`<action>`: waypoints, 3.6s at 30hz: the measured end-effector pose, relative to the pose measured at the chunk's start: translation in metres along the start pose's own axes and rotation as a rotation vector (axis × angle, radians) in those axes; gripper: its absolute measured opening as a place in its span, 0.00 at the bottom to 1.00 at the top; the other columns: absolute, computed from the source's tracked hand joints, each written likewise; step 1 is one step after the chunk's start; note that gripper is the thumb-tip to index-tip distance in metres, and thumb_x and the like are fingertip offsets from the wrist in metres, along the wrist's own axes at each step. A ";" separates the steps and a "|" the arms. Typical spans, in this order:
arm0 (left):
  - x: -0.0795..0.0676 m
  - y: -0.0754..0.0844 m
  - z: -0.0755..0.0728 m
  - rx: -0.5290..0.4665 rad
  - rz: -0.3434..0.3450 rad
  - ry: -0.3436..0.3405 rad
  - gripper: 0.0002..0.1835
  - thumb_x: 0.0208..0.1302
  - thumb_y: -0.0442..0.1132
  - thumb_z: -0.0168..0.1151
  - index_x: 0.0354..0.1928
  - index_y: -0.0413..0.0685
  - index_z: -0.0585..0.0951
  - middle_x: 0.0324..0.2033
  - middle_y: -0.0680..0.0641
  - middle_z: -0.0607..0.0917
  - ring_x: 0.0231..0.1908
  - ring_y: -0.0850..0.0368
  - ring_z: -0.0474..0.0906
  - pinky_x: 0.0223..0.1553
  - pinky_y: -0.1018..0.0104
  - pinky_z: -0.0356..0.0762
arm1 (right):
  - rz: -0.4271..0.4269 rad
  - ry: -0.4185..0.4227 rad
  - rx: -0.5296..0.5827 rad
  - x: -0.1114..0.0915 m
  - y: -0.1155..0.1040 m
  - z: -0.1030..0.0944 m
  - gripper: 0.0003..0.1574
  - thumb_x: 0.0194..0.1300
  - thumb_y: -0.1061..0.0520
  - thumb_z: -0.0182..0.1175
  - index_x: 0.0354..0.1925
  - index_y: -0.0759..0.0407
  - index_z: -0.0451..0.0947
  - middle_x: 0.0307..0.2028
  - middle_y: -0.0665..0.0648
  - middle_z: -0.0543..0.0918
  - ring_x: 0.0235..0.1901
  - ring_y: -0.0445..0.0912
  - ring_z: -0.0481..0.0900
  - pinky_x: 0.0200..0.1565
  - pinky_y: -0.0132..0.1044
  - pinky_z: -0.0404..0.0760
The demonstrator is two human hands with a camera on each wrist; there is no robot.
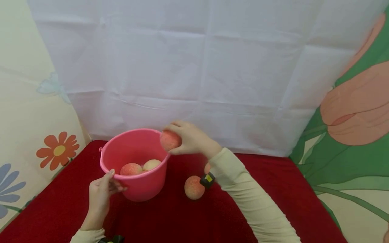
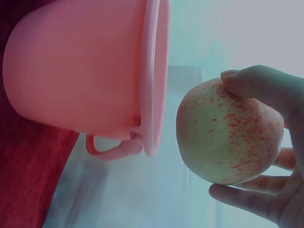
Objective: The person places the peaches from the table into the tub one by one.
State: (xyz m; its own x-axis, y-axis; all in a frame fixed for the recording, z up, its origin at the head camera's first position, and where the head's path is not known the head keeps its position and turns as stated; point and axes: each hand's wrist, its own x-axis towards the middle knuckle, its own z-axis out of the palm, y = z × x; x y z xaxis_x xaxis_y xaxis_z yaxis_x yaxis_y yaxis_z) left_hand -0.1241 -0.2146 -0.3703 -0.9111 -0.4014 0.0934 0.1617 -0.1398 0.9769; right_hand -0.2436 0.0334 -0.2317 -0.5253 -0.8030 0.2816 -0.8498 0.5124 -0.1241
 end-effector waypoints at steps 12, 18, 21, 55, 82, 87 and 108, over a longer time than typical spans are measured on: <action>-0.001 0.001 -0.001 0.008 -0.009 -0.002 0.24 0.68 0.43 0.49 0.12 0.45 0.77 0.09 0.50 0.76 0.14 0.59 0.78 0.23 0.69 0.80 | 0.008 -0.020 0.027 0.017 -0.014 0.008 0.40 0.48 0.45 0.68 0.58 0.51 0.68 0.53 0.52 0.71 0.49 0.43 0.69 0.46 0.36 0.74; -0.001 0.001 -0.001 0.010 -0.006 -0.005 0.24 0.68 0.43 0.48 0.12 0.45 0.76 0.10 0.50 0.76 0.15 0.59 0.78 0.23 0.69 0.80 | 0.020 -0.105 0.038 0.027 -0.024 0.012 0.42 0.52 0.45 0.66 0.63 0.52 0.63 0.61 0.56 0.64 0.59 0.47 0.63 0.57 0.41 0.67; -0.001 0.001 -0.001 0.007 -0.002 -0.005 0.24 0.68 0.42 0.49 0.13 0.44 0.76 0.10 0.50 0.76 0.15 0.59 0.78 0.23 0.69 0.80 | 0.037 -0.158 0.051 0.027 -0.028 0.014 0.42 0.55 0.46 0.65 0.65 0.51 0.61 0.65 0.58 0.58 0.64 0.49 0.57 0.61 0.42 0.61; 0.000 -0.001 0.000 -0.015 0.014 0.004 0.24 0.68 0.41 0.49 0.12 0.45 0.76 0.09 0.49 0.76 0.14 0.59 0.78 0.22 0.69 0.79 | 0.038 -0.026 0.041 -0.032 0.012 0.018 0.18 0.58 0.55 0.61 0.48 0.58 0.75 0.43 0.52 0.79 0.43 0.43 0.75 0.47 0.36 0.73; 0.000 -0.002 0.001 -0.046 0.026 0.012 0.24 0.68 0.41 0.49 0.11 0.45 0.76 0.08 0.50 0.76 0.12 0.59 0.77 0.21 0.70 0.79 | 0.154 -0.065 0.068 -0.070 0.047 0.051 0.20 0.58 0.55 0.61 0.49 0.59 0.74 0.43 0.54 0.78 0.44 0.49 0.76 0.45 0.41 0.75; 0.000 -0.001 0.001 -0.045 0.036 0.013 0.25 0.68 0.41 0.49 0.11 0.45 0.75 0.08 0.50 0.75 0.12 0.59 0.77 0.20 0.69 0.79 | 0.174 -0.058 0.043 -0.077 0.057 0.061 0.20 0.57 0.55 0.62 0.48 0.60 0.75 0.43 0.55 0.78 0.43 0.49 0.76 0.45 0.42 0.75; -0.001 -0.001 0.002 -0.039 0.031 0.026 0.24 0.68 0.41 0.49 0.11 0.45 0.75 0.08 0.50 0.75 0.12 0.59 0.77 0.21 0.70 0.79 | 0.371 -0.180 0.001 -0.097 0.081 0.091 0.33 0.46 0.52 0.70 0.52 0.57 0.74 0.53 0.61 0.70 0.53 0.56 0.67 0.43 0.48 0.76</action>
State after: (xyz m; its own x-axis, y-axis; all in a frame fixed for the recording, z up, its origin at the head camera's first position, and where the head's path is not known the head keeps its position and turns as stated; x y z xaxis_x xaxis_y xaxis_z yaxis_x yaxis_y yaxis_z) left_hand -0.1244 -0.2123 -0.3712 -0.8956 -0.4290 0.1177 0.2047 -0.1624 0.9653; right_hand -0.2649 0.1252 -0.3554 -0.7952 -0.6045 0.0464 -0.6014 0.7768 -0.1867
